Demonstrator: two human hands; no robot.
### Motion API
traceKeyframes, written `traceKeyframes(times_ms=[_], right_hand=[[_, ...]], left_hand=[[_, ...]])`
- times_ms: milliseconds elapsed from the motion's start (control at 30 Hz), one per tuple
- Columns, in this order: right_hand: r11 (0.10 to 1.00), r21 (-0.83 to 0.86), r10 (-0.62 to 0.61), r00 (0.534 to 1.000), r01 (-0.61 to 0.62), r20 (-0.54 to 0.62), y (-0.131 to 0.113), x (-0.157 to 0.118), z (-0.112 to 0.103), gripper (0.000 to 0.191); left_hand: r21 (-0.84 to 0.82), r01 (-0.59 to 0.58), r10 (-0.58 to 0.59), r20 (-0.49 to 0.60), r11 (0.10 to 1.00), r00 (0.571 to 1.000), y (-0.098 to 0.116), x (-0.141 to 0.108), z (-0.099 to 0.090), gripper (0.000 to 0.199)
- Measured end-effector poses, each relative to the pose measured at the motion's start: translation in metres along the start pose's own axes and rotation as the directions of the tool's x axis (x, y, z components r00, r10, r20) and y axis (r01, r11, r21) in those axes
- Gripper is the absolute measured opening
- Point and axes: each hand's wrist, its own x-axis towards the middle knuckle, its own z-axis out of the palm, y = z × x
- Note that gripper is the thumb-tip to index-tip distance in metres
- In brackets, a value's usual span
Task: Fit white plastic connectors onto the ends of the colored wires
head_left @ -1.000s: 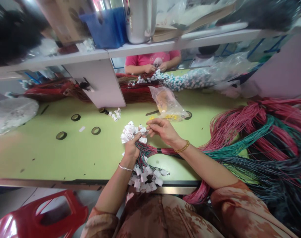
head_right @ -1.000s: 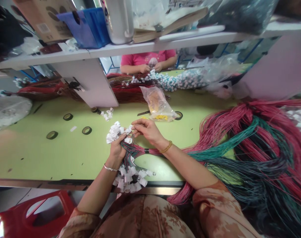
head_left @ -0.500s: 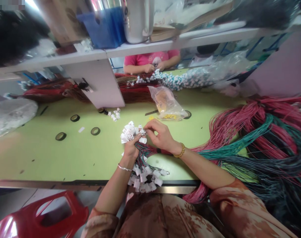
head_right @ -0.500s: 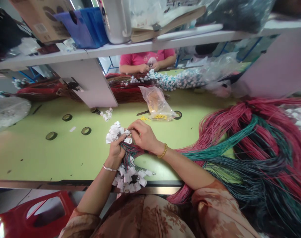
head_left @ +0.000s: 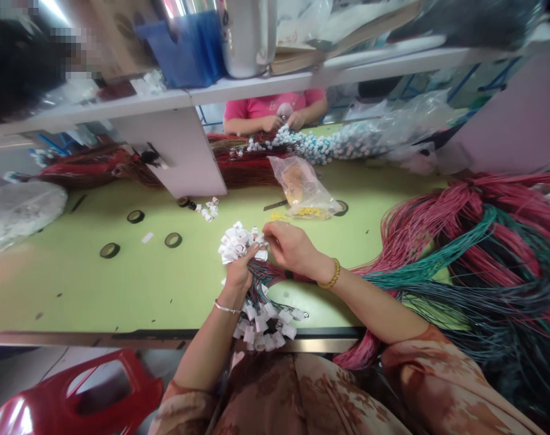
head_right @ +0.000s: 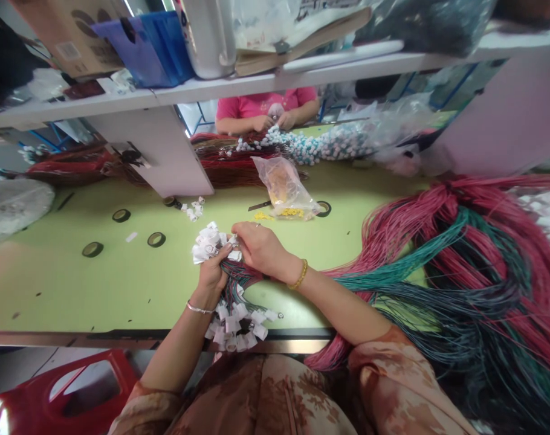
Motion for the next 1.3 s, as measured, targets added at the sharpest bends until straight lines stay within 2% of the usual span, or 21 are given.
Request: traceKeyframes(times_ms=[133,300,400,500,600,700,767,800,867,900,967,1067,1133,1300], right_hand=[[0.997,-0.069,0.032,0.998,-0.028,0.055,0.0,-0.001,0.003,0.023],[0.987,0.025,0.158,0.987,-0.158,0.0,-0.009,-0.004,0.005,0.036],[0.98,0.058,0.191,0.98,-0.188,-0.048,-0.016,-0.01,0.016,0.043],[0.98,0.043,0.196,0.979,-0.194,-0.054,-0.019,-0.016,0.031,0.043],[0.977,0.08,0.2,0.98,-0.199,0.006,-0.011,-0.017,0.04,0.041],[0.956,0.174,0.236,0.971,-0.237,0.027,0.016,-0.011,0.034,0.03],[0.933,0.143,0.33,0.944,-0.33,0.026,0.044,-0.006,0.023,0.02],[0.91,0.078,0.406,0.913,-0.407,0.036,0.059,-0.004,0.017,0.018],[0.812,-0.141,0.579,0.812,-0.566,0.074,0.087,-0.002,0.007,0.018],[0.758,-0.236,0.641,0.761,-0.607,0.099,0.098,-0.002,0.003,0.019],[0.694,-0.345,0.702,0.7,-0.632,0.131,0.114,-0.003,0.001,0.019],[0.679,-0.367,0.715,0.686,-0.636,0.135,0.121,-0.007,0.007,0.016],[0.674,-0.366,0.719,0.684,-0.642,0.124,0.121,-0.008,0.012,0.017],[0.699,-0.328,0.699,0.705,-0.636,0.122,0.121,-0.011,0.014,0.016]], left_hand=[[0.009,-0.04,0.04,-0.015,0.999,0.999,-0.001,-0.001,0.002,0.034],[0.012,-0.089,0.089,-0.01,0.996,0.996,-0.001,-0.002,0.003,0.031],[0.007,-0.128,0.128,-0.039,0.992,0.991,-0.003,0.0,0.0,0.029],[0.004,-0.144,0.144,-0.073,0.989,0.987,-0.006,0.006,-0.005,0.031],[0.036,-0.162,0.164,-0.09,0.986,0.982,-0.009,0.01,-0.008,0.032],[0.106,-0.203,0.213,-0.094,0.973,0.973,-0.012,0.012,-0.008,0.036],[0.118,-0.212,0.225,-0.118,0.97,0.967,-0.013,0.012,-0.007,0.039],[0.107,-0.204,0.217,-0.131,0.973,0.967,-0.013,0.011,-0.007,0.041],[0.069,-0.181,0.189,-0.14,0.981,0.972,-0.013,0.009,-0.005,0.042],[0.05,-0.176,0.181,-0.129,0.983,0.975,-0.012,0.008,-0.004,0.043],[0.022,-0.179,0.181,-0.089,0.984,0.98,-0.012,0.006,-0.003,0.044],[-0.005,-0.146,0.146,-0.042,0.989,0.988,-0.011,0.004,-0.002,0.035],[-0.004,-0.106,0.105,-0.025,0.994,0.994,-0.01,0.003,-0.003,0.036],[0.042,-0.046,0.046,0.019,0.998,0.999,-0.004,0.003,-0.003,0.035]])
